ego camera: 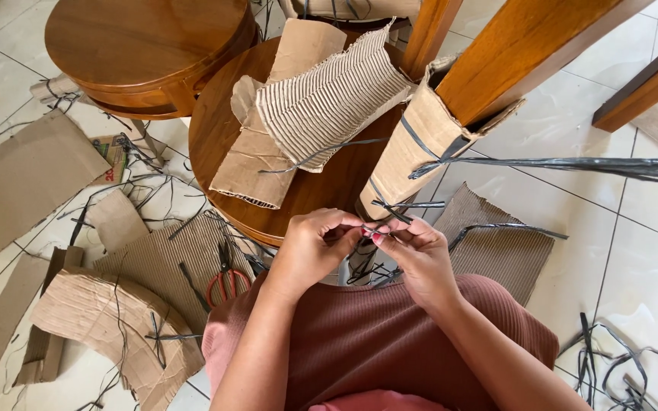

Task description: Wrapping a wooden chair leg with cardboard and securing it with plastic ties

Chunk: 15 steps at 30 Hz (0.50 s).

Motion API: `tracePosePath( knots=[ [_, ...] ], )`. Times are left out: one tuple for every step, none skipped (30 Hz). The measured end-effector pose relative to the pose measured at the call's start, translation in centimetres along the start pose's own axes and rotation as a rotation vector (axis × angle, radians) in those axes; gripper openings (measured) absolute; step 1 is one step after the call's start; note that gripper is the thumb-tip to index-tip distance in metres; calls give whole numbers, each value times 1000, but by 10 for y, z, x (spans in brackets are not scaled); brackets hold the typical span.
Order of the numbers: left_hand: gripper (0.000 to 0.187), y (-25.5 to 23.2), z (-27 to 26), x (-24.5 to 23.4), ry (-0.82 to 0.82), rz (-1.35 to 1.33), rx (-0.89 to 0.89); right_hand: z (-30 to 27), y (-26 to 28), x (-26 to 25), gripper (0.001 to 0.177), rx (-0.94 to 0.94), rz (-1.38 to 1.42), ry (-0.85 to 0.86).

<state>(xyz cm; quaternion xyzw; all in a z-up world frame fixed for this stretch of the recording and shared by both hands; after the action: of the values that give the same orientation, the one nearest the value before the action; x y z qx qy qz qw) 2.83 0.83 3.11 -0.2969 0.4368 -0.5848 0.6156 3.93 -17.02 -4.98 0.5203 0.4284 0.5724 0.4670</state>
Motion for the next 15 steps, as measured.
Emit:
tracePosePath(
  knots=[
    [14,2,1,1,0,0,1,-1,1,0,20,-1,0,0],
    [13,4,1,1,-17,0,14,-2,1,-1,18,18,-12,-7],
    [12,6,2,2,-33,1,26,-3,1,-1,16,38,-24,-13],
    [12,8,2,1,-32,-1,24,-4,7,-1,16,39,-25,-15],
    [11,11,3,-1,-62,16,31,-6,13,0,13,46,-78,8],
    [11,13,4,-3,-92,33,38,-7,19,1,14,51,-130,31],
    [11,16,4,-2,-91,33,37,-7,24,-2,14,53,-130,30],
    [11,19,4,-3,-134,48,31,-8,28,-3,10,57,-271,72],
    [11,23,4,-4,-177,63,25,-8,33,-4,9,62,-413,115],
    [11,20,5,-5,-179,64,24,-8,30,-8,9,63,-412,118],
    [9,18,6,-7,-209,57,21,-9,32,-9,9,-73,-509,179],
    [8,15,7,-8,-240,49,18,-11,34,-10,12,-210,-605,239],
    [8,18,8,-6,-241,49,16,-12,35,-12,12,-209,-605,241],
    [8,20,8,-6,-254,53,13,-14,39,-12,11,-322,-695,219],
    [8,22,9,-5,-267,57,9,-16,44,-13,11,-437,-783,197]
  ],
)
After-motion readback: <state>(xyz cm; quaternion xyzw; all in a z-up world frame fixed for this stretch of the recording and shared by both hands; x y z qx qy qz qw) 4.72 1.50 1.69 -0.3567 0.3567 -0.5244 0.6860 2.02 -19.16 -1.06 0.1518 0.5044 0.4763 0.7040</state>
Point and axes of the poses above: each hand's wrist, its own z-axis towards the middle knuckle, its own x-axis out of the palm, y = z × x, the point moved 4 cm from there along z, towards the middle knuckle, and after that the axes turned 15 degrees about -z, right-handed, at the moved point
